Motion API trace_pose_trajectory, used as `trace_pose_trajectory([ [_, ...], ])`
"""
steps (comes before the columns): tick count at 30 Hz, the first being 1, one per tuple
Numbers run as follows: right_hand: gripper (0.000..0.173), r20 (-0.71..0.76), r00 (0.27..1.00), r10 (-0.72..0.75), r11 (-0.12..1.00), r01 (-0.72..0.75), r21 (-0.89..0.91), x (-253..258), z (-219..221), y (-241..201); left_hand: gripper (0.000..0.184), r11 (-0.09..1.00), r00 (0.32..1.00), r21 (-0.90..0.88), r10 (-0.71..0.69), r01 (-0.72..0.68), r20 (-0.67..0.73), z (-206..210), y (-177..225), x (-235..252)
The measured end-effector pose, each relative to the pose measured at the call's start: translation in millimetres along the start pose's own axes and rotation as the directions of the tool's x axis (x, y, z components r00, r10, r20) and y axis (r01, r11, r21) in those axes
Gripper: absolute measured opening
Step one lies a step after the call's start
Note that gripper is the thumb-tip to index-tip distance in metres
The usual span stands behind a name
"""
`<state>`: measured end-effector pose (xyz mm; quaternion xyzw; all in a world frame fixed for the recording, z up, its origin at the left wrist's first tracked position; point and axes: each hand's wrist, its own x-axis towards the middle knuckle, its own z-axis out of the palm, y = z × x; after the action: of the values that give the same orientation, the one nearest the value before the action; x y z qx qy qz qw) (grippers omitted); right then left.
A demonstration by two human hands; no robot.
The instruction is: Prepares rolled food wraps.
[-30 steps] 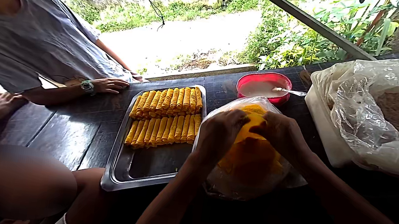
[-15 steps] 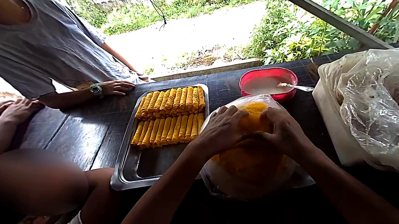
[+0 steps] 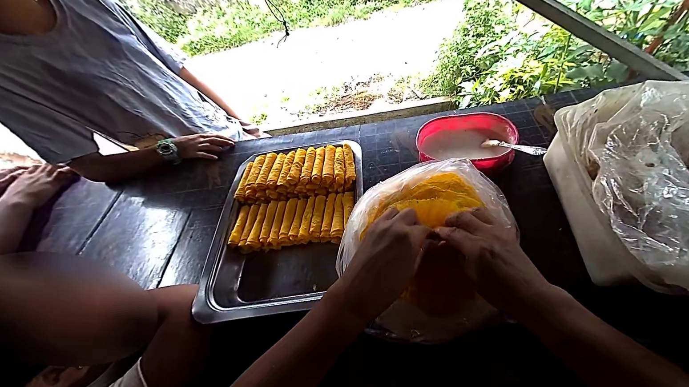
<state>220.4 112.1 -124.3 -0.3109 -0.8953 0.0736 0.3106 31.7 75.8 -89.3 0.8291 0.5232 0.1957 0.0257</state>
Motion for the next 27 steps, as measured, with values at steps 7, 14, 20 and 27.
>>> trace_pose_trajectory([
  [7, 0.021, -0.019, 0.999, -0.041, 0.997, 0.039, -0.059, -11.9, -0.5, -4.3, 0.011, 0.999, 0.998, -0.007, -0.036, 0.036, -0.059, 6.0, 12.7, -14.3],
  [14, 0.021, -0.041, 0.997, -0.072, 0.996, 0.07, -0.06, -13.1, 4.4, -7.1, 0.01, 0.99, 0.99, 0.1, -0.089, 0.1, -0.11, 12.4, 24.3, -20.9],
  [20, 0.022, -0.034, 0.992, -0.125, 0.987, 0.121, -0.106, -16.0, 5.8, -6.1, 0.01, 0.993, 0.991, 0.106, -0.045, 0.058, -0.127, 17.8, 24.7, -22.6],
  [27, 0.022, -0.043, 0.984, -0.174, 0.979, 0.168, -0.113, -17.0, 6.3, 0.1, 0.009, 0.997, 0.996, 0.077, 0.019, -0.013, -0.083, 14.6, 20.8, -19.6],
])
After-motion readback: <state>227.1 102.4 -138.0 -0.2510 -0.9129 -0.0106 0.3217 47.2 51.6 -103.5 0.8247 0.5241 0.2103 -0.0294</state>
